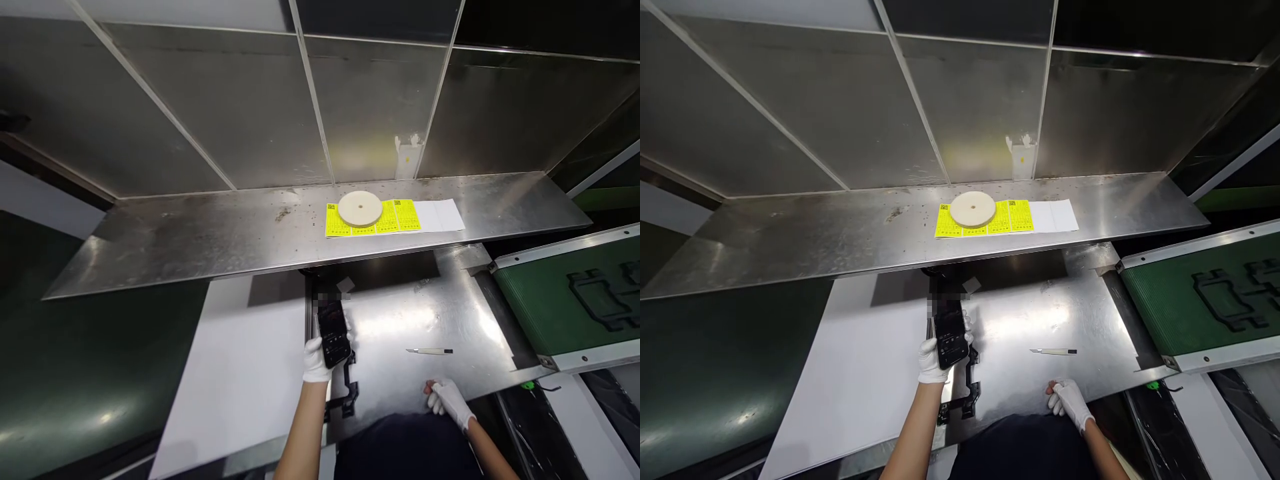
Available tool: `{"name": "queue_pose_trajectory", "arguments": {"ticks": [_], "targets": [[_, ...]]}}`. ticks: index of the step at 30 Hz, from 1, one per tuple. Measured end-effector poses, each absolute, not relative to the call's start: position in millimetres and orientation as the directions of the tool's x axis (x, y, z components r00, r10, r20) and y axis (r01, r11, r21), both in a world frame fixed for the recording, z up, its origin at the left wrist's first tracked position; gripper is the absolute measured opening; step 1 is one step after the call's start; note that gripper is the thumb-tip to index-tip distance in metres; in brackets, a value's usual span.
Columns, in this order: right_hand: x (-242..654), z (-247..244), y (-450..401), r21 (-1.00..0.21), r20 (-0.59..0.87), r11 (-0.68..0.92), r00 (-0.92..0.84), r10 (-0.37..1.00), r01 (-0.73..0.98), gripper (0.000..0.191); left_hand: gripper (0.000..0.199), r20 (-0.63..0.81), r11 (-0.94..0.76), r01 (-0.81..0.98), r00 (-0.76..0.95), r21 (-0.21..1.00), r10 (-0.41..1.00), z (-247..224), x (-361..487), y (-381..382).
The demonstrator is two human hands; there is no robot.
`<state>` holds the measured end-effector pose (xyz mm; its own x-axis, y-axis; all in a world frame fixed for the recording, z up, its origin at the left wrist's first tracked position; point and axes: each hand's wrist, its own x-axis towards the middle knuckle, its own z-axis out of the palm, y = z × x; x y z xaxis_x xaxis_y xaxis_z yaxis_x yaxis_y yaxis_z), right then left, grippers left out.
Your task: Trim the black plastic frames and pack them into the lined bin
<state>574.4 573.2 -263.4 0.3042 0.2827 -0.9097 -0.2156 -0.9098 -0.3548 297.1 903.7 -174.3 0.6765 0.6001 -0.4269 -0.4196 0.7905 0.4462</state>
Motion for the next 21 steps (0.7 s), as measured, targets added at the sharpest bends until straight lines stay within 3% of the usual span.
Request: {"name": "queue_pose_trajectory", "arguments": {"ticks": [4,8,13,17,21], "targets": [[575,-262,575,-0.343,-0.917,-0.915,0.285,0.278,-0.211,0.037,0.105,-0.457,0.777,-0.409,0.64,0.478,0.618,-174,299,907],[574,-259,577,-0.36,-0.916,-0.91,0.266,0.302,-0.207,0.038,0.1,-0.544,0.786,-0.286,0.592,0.548,0.595,-180,302,920],[573,-256,581,-0.382,-0.914,-0.9,0.229,0.335,-0.21,0.037,0.055,-0.628,0.729,-0.09,0.443,0.679,0.64,-194,318,959],[579,-240,571,-0.435,-0.895,-0.874,0.209,0.394,-0.218,0.031,0.027,-0.681,0.64,0.234,0.251,0.732,0.688,-208,333,989],[603,-214,539,-0.536,-0.834,-0.807,0.301,0.462,-0.248,0.021,0.042,-0.654,0.491,0.682,-0.025,0.542,0.756,-216,348,1006]]}}
